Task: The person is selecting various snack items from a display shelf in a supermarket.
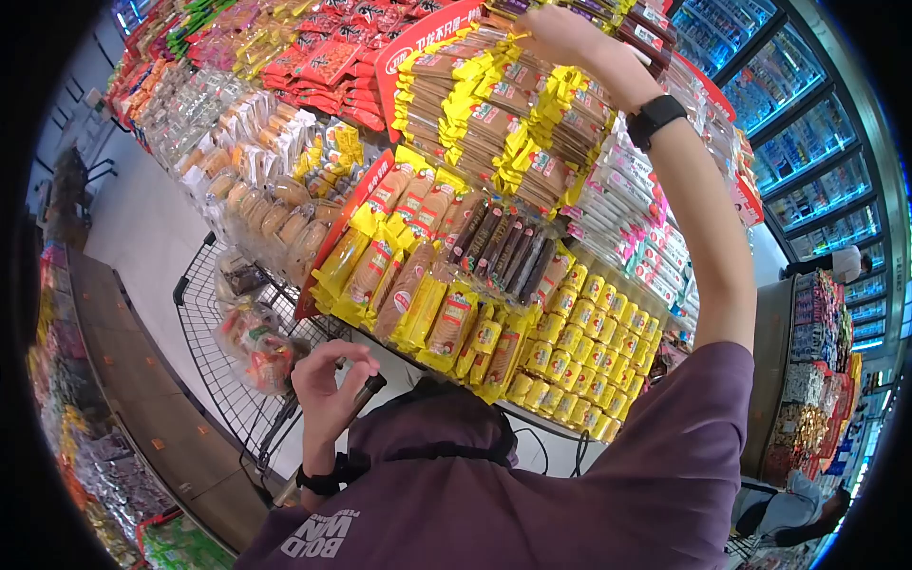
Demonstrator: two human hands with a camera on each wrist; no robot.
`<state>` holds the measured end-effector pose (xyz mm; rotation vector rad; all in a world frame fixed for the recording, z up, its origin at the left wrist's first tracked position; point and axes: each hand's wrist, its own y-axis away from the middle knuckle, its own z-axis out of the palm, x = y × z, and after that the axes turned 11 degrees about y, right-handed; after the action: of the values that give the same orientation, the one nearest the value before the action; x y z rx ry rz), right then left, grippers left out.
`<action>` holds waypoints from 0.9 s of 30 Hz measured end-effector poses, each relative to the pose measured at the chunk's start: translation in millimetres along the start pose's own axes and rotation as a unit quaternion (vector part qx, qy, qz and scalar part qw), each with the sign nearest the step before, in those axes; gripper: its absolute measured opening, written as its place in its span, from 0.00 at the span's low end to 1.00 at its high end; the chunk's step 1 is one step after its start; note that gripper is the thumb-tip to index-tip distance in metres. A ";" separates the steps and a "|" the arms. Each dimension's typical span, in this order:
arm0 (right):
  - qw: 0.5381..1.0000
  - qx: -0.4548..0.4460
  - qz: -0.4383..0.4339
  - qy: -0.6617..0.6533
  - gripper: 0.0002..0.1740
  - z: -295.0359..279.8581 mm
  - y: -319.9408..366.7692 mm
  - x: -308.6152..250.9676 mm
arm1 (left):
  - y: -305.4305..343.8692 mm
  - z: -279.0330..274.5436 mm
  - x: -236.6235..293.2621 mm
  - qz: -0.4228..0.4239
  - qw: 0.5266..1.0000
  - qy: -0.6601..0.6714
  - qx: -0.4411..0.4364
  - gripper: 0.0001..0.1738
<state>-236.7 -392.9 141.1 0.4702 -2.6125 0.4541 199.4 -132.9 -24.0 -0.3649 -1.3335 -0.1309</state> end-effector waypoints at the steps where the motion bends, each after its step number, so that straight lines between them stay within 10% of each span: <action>1: 1.000 0.029 -0.005 -0.001 0.15 -17.9 6.0 -13.4 | -0.1 2.6 3.5 -0.011 1.000 -0.001 0.007 0.09; 9: 0.982 0.000 -0.106 -0.153 0.11 -92.0 102.5 -145.5 | -5.1 10.7 -12.1 0.033 0.999 -0.014 0.014 0.09; 15: 0.943 0.017 -0.101 -0.317 0.13 -66.5 172.5 -226.1 | -7.7 5.6 -16.5 0.148 0.955 -0.249 0.059 0.11; 27: 0.956 0.005 -0.043 -0.290 0.28 -12.9 160.8 -318.5 | -8.9 12.9 -36.4 0.104 0.955 -0.274 0.047 0.16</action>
<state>-26.9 -165.9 -37.7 0.8229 -3.1291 0.3363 176.1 -141.1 -55.1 -0.4797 -1.8305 0.2281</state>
